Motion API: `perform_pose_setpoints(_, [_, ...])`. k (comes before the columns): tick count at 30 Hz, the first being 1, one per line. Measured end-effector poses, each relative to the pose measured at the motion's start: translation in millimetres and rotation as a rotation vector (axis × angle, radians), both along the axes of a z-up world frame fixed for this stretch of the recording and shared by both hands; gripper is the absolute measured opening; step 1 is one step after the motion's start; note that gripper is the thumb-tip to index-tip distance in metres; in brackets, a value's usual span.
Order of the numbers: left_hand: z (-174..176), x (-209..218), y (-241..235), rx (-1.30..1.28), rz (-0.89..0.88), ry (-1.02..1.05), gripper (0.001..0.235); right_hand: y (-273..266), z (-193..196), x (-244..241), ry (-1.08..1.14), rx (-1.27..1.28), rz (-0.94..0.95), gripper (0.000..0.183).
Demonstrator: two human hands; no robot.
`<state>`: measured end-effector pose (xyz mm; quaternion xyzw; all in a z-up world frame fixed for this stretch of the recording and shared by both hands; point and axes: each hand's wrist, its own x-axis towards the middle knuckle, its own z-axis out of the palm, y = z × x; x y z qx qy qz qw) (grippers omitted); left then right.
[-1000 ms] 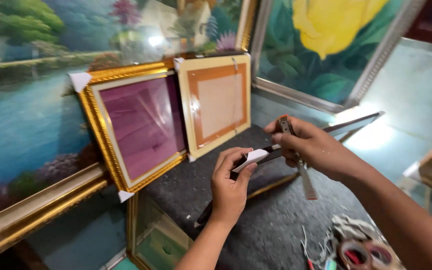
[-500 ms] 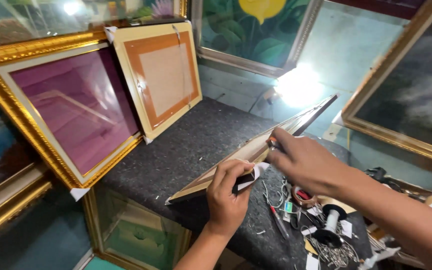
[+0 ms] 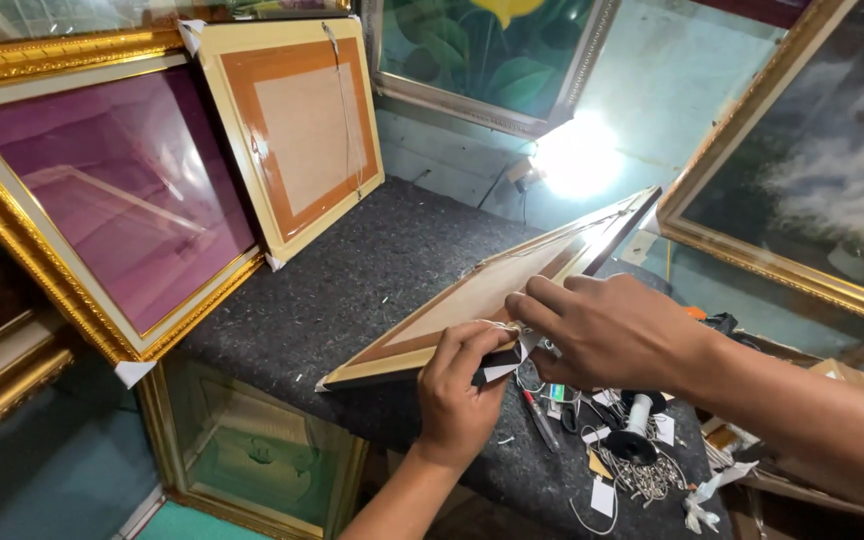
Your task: Cleaning the glass of framed photographs and applying finishing tape to the frames on a workshop bench.
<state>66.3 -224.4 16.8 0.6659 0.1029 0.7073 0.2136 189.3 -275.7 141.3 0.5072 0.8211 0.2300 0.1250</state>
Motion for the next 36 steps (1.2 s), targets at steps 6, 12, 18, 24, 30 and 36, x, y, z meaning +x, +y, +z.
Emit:
perform_pose_setpoints(6, [-0.9, -0.2, 3.6, -0.035, 0.003, -0.016, 0.021, 13.3, 0.5, 10.4, -0.185, 0.111, 0.222, 0.029])
perform_pose_setpoints(12, [7.9, -7.2, 7.3, -0.066, 0.008, -0.038, 0.018, 31.1, 13.7, 8.7, 0.045, -0.084, 0.225, 0.030])
perform_pose_setpoints(18, [22.0, -12.0, 38.6, -0.147, 0.004, -0.117, 0.018, 72.7, 19.7, 19.8, 0.866, -0.021, -0.009, 0.041])
perform_pose_setpoints(24, [17.1, -6.1, 81.9, -0.369, -0.126, -0.403, 0.023, 116.8, 29.0, 4.2, 0.777, -0.046, 0.122, 0.034])
perform_pose_setpoints(30, [14.0, -13.9, 118.3, -0.378, -0.119, -0.570, 0.014, 144.0, 39.9, -31.2, 0.641, -0.051, 0.299, 0.029])
perform_pose_setpoints(36, [12.7, -23.8, 150.2, -0.456, -0.273, -0.661, 0.023, 176.1, 36.6, -27.9, 0.567, -0.015, 0.341, 0.025])
